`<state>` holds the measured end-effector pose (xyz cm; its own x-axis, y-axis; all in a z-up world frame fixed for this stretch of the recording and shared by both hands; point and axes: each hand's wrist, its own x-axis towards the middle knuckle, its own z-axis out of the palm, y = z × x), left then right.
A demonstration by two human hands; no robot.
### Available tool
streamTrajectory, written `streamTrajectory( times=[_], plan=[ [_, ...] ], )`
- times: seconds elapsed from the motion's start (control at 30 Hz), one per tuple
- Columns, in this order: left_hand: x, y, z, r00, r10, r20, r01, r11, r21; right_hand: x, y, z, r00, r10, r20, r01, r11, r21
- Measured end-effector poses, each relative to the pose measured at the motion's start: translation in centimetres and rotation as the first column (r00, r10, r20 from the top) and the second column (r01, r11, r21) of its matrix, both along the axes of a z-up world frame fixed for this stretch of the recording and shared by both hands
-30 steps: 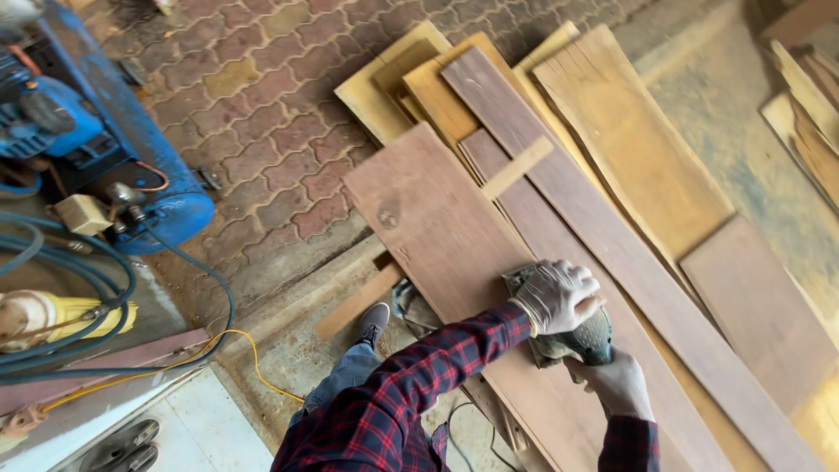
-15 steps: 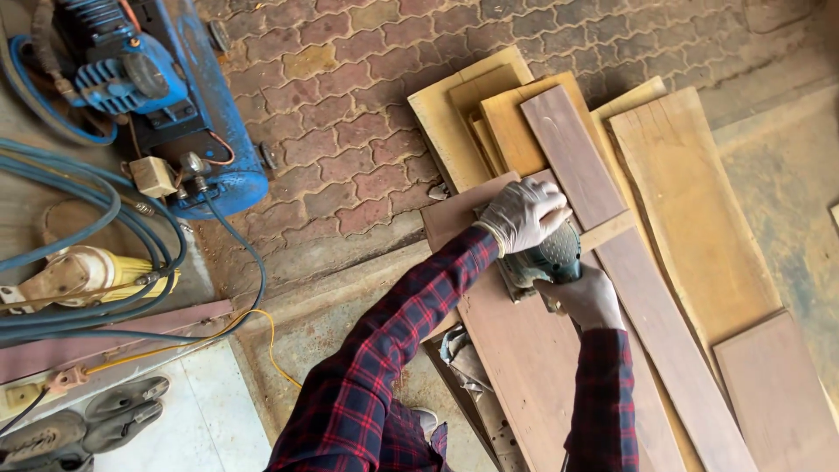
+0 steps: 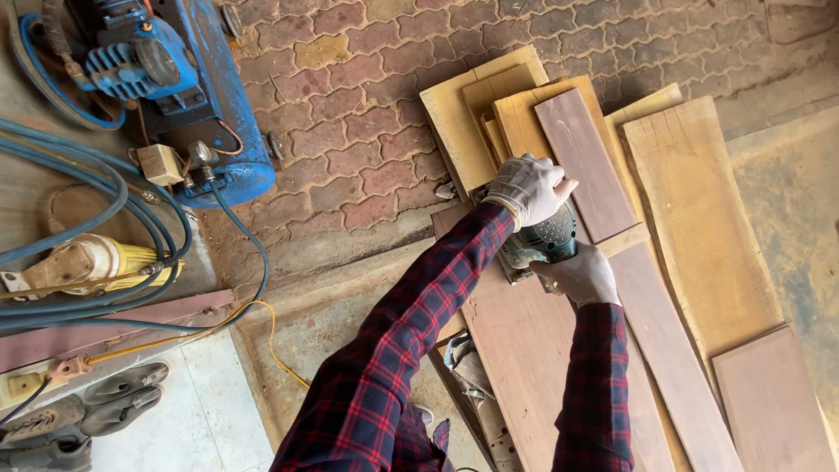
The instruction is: The person uses an electric orbital sander to sand the surface of wooden boards laid across supports, moving the sander along the boards. They then set the sander down and hand-sand the board surfaces with a folded sandpaper block, rubbing along the wood.
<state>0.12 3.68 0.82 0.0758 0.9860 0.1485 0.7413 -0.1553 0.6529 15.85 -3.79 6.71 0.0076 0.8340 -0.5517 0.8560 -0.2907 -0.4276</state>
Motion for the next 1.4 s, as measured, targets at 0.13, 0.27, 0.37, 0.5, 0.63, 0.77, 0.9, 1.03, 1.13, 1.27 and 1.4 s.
streamTrajectory(
  times=[0.13, 0.27, 0.37, 0.5, 0.63, 0.77, 0.9, 1.03, 1.13, 1.27, 1.4],
  plan=[
    [0.5, -0.2, 0.1, 1.000, 0.003, 0.004, -0.003, 1.000, -0.001, 0.2, -0.4, 0.4, 0.998, 0.004, 0.060, -0.004, 1.000, -0.016],
    [0.7, -0.4, -0.4, 1.000, -0.002, -0.005, 0.002, 1.000, 0.009, 0.3, -0.8, 0.6, 0.999, 0.009, 0.053, -0.009, 1.000, 0.004],
    [0.4, -0.8, 0.1, 1.000, 0.005, 0.005, -0.005, 1.000, 0.010, 0.4, -1.0, 0.3, 0.999, 0.003, 0.039, -0.003, 1.000, 0.000],
    [0.1, -1.2, 0.1, 1.000, -0.003, 0.016, 0.003, 0.999, -0.033, 0.3, -1.4, 0.1, 0.999, 0.006, 0.052, -0.004, 1.000, -0.025],
    [-0.4, -1.5, -0.4, 1.000, -0.015, 0.009, 0.015, 0.999, -0.040, -0.1, -1.9, 0.0, 0.997, 0.024, 0.077, -0.025, 1.000, 0.016],
    [-1.0, -2.1, -0.4, 1.000, -0.026, 0.002, 0.026, 0.998, -0.061, -0.6, -2.5, -0.1, 0.999, 0.016, 0.046, -0.016, 1.000, 0.008],
    [-1.7, -2.6, -0.7, 1.000, -0.031, 0.000, 0.031, 0.998, -0.053, -2.0, -3.3, 0.9, 0.996, 0.030, 0.080, -0.031, 0.999, 0.007],
    [-2.4, -3.5, -0.4, 0.999, -0.027, -0.023, 0.026, 0.999, -0.045, -2.8, -3.9, 1.0, 0.994, 0.042, 0.104, -0.044, 0.999, 0.012],
    [-2.7, -3.9, -0.7, 1.000, 0.008, 0.003, -0.008, 1.000, 0.026, -3.2, -4.3, 0.9, 0.998, 0.027, 0.060, -0.027, 1.000, -0.001],
    [-3.6, -4.2, -0.5, 1.000, 0.002, -0.007, -0.001, 1.000, 0.013, -3.9, -4.5, 1.0, 0.996, 0.048, 0.074, -0.047, 0.999, -0.020],
    [-4.7, -4.7, -0.1, 1.000, 0.006, 0.005, -0.006, 1.000, -0.018, -4.6, -4.9, 1.2, 0.999, 0.051, -0.013, -0.052, 0.998, -0.025]
  ],
)
